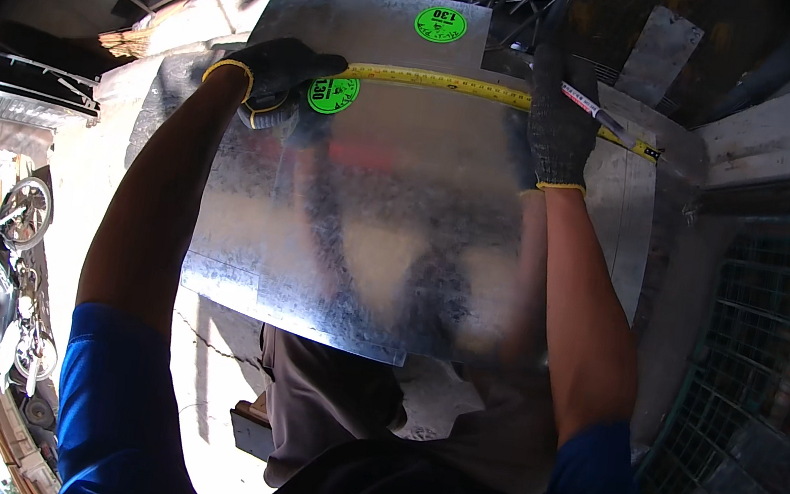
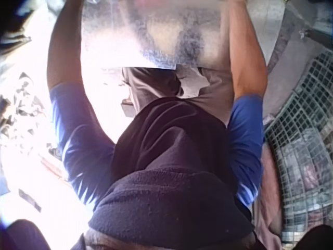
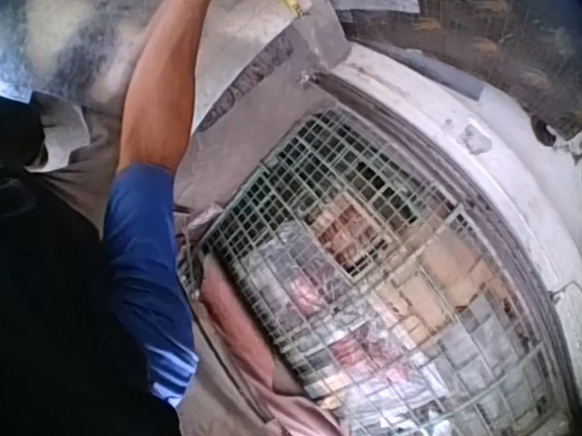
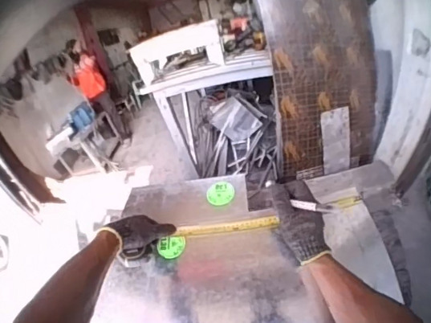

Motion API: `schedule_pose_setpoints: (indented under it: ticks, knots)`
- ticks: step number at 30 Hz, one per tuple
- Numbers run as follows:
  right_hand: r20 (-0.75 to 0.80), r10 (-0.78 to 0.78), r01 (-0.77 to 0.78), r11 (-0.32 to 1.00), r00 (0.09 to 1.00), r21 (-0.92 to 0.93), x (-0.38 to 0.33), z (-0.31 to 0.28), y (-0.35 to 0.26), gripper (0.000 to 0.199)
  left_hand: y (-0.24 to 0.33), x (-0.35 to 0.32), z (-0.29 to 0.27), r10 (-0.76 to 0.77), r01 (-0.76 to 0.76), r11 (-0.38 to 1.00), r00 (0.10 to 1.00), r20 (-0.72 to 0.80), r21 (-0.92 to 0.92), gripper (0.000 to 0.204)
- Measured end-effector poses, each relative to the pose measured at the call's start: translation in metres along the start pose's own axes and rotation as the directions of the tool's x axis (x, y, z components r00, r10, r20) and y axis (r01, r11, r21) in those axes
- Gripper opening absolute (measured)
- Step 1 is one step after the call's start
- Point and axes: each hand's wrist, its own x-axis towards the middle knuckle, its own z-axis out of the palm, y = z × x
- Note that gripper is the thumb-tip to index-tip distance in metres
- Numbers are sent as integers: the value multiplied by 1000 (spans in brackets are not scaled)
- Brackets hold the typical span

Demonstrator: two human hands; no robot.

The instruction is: The person measures and marks dimensions on metal sheets using a tape measure and a marker.

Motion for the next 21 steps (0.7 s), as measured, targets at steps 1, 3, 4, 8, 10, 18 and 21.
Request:
schedule_pose_setpoints:
  ticks: [1, 3, 4, 8, 10, 18, 21]
  knots:
    - [5, 260, -260, 964, 966, 52, -20, -5, -11, 27, 0, 2, -1, 28, -28, 1000, 1000, 6, 7, 52]
    - [101, 308, -313, 949, 946, 41, -55, -30, -36, 23, -2, 4, 3, 90, -90, 996, 996, 4, -8, 54]
    - [151, 350, -351, 936, 925, -18, -69, -42, -50, 21, -4, 2, 6, 141, -140, 990, 989, -36, 28, 58]
    - [245, 295, -335, 931, 924, 142, -102, -82, -110, 18, -16, -24, 22, 478, -291, 809, 832, -282, 511, 68]
    - [237, 317, -363, 913, 919, 187, -127, -104, -142, 18, -22, -46, 28, 461, -240, 825, 810, -363, 512, 67]
    - [-20, 436, -416, 871, 900, 261, -161, -150, -152, 26, -6, -123, 65, 455, -246, 883, 662, -596, 400, 58]
    - [-23, 474, -443, 838, 880, 319, -158, -150, -142, 31, -1, -141, 70, 452, -216, 879, 661, -599, 425, 85]
